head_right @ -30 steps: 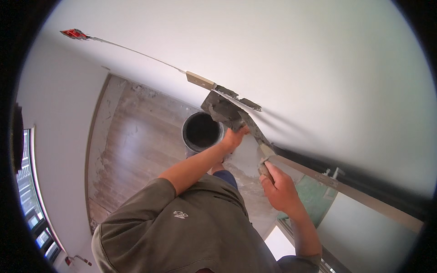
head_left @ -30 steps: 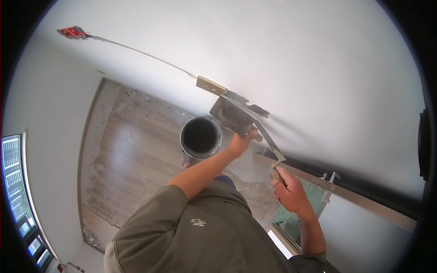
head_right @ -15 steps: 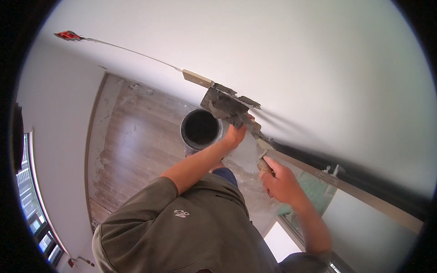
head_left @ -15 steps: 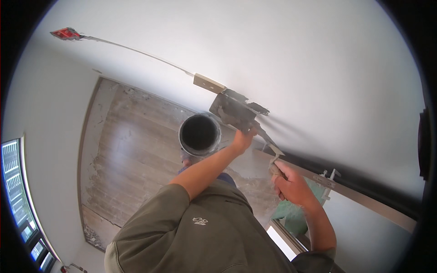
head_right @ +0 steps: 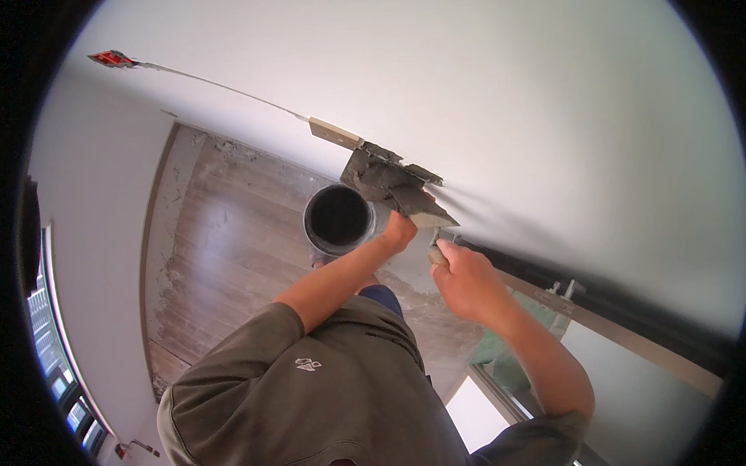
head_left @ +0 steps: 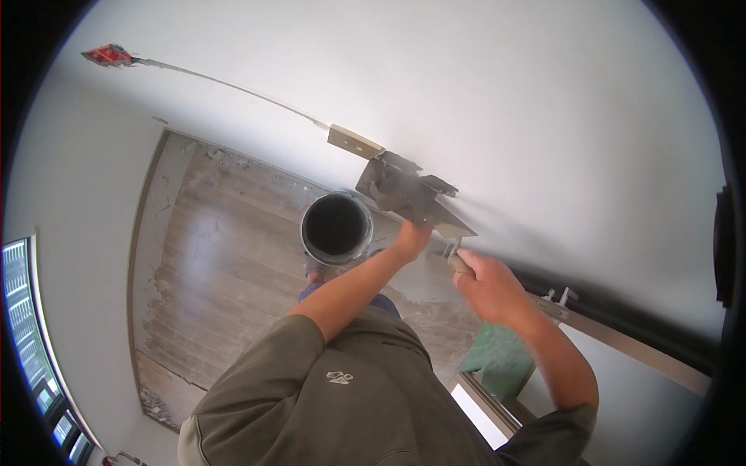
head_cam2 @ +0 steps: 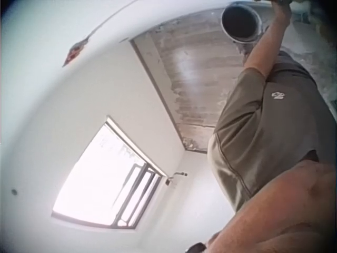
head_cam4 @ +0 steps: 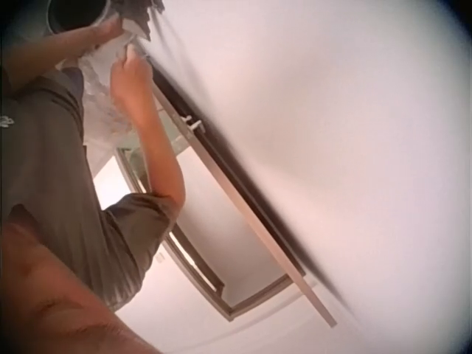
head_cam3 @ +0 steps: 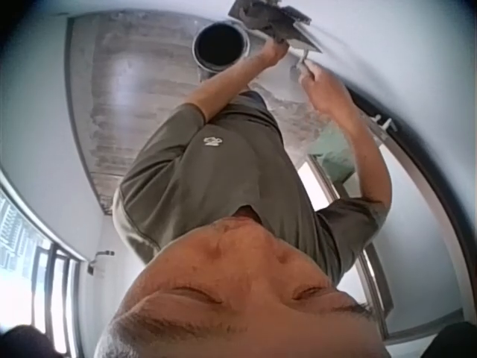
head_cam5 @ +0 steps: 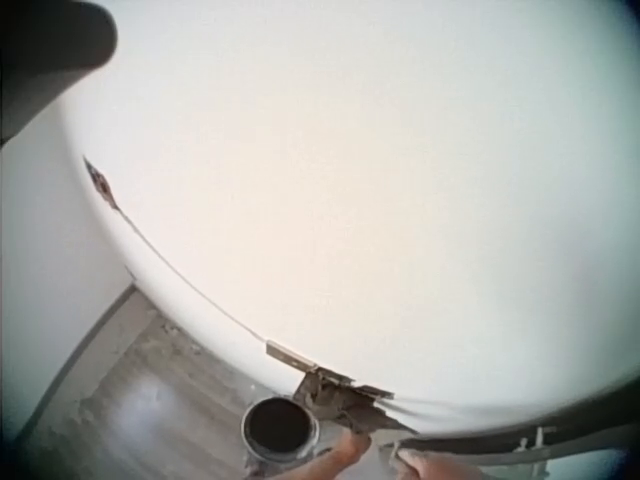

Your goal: Applying plaster or wall filler to a wall using a trowel and putty knife to smooth the surface.

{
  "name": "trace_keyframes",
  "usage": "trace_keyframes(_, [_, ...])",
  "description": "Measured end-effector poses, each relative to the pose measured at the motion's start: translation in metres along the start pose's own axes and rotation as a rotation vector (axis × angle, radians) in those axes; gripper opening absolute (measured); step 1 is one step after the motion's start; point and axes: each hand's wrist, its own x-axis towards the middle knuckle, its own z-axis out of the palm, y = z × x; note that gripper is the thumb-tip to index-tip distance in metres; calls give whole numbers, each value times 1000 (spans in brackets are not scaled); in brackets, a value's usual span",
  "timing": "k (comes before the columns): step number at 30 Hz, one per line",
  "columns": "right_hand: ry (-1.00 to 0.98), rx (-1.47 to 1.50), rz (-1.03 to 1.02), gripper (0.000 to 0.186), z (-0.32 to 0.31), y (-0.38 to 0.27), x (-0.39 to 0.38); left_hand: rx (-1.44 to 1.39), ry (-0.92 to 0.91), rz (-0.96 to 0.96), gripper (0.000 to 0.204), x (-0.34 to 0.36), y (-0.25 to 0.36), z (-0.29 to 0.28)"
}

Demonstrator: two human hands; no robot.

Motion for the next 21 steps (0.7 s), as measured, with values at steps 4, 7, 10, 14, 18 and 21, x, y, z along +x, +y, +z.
trace_keyframes(4, [43, 16, -42, 41, -2, -5, 7, -27, 67, -34, 30, -3, 20, 6])
trace_keyframes(7, [22, 50, -34, 32, -7, -14, 13, -131, 15, -126, 28, -1, 25, 4])
trace_keyframes(10, [-13, 84, -67, 23, -8, -10, 20, -128, 43, -66, 24, -2, 26, 5])
trace_keyframes(14, [-36, 148, -94, 17, -13, -17, 27, -288, -26, -89, 21, 1, 16, 7])
trace_keyframes(18, [-124, 309, 36, 16, -22, -54, 30, -467, 29, -166, 21, 15, -40, 3])
trace_keyframes(21, [-167, 447, 145, 17, -35, -46, 33, -398, -25, -83, 23, 10, -10, 11])
